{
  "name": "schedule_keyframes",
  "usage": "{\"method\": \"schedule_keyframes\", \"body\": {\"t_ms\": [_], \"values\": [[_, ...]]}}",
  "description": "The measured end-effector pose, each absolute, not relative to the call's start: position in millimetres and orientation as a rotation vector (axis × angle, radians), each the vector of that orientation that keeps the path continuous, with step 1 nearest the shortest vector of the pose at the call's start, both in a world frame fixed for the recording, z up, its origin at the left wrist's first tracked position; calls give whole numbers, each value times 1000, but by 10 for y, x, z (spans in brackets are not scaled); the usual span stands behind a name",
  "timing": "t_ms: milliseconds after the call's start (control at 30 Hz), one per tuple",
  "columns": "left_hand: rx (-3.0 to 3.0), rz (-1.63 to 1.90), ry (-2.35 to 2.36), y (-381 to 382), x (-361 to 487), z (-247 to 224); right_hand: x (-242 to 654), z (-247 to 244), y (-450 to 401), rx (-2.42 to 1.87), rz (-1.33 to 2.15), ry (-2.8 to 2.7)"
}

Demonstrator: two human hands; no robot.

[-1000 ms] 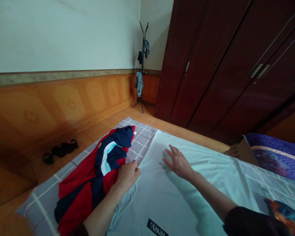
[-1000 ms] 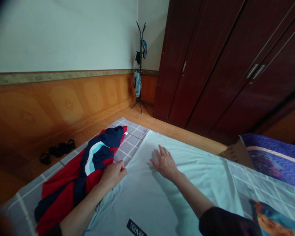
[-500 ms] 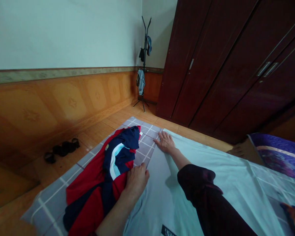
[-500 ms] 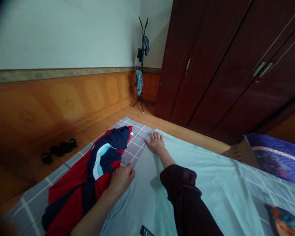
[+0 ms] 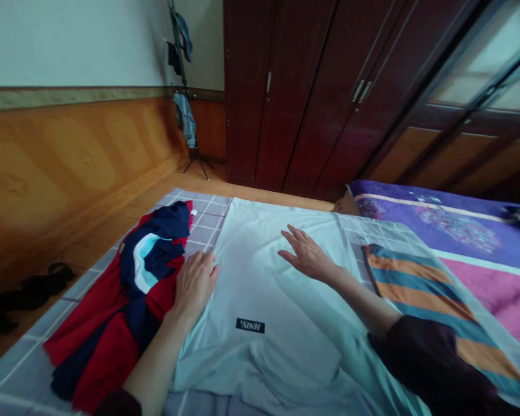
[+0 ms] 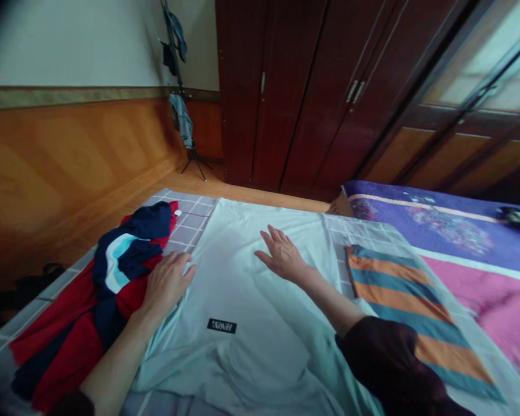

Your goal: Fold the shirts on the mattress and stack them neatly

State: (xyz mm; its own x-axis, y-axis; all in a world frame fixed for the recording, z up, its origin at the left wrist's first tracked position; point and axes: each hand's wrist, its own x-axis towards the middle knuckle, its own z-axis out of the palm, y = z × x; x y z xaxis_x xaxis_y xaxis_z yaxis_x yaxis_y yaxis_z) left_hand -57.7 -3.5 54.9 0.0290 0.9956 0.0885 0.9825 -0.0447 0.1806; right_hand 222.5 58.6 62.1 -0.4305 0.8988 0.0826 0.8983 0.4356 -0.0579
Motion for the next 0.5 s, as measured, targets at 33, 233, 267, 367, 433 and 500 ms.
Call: {"method": "schedule_keyframes", "body": {"t_ms": [33, 233, 267, 367, 433, 500], "values": [[2284, 367, 1993, -137, -488, 580, 2457, 690, 354, -1588, 15, -2551], [2508, 144, 887, -1010, 139, 510, 3631, 772, -1173, -1957, 36, -2057], [2527, 87, 816, -1119, 201, 454, 3746, 719, -1396, -2050, 58, -1923], [2587, 10, 825, -1276, 282, 286, 3911, 483, -1898, -2295, 146, -1545], [2605, -12, 844, -1284, 290, 218, 3895, 327, -2055, -2385, 190, -1382], [2599, -89, 772, -1274, 298, 208, 3832, 229, -2064, -2425, 190, -1287]]}}
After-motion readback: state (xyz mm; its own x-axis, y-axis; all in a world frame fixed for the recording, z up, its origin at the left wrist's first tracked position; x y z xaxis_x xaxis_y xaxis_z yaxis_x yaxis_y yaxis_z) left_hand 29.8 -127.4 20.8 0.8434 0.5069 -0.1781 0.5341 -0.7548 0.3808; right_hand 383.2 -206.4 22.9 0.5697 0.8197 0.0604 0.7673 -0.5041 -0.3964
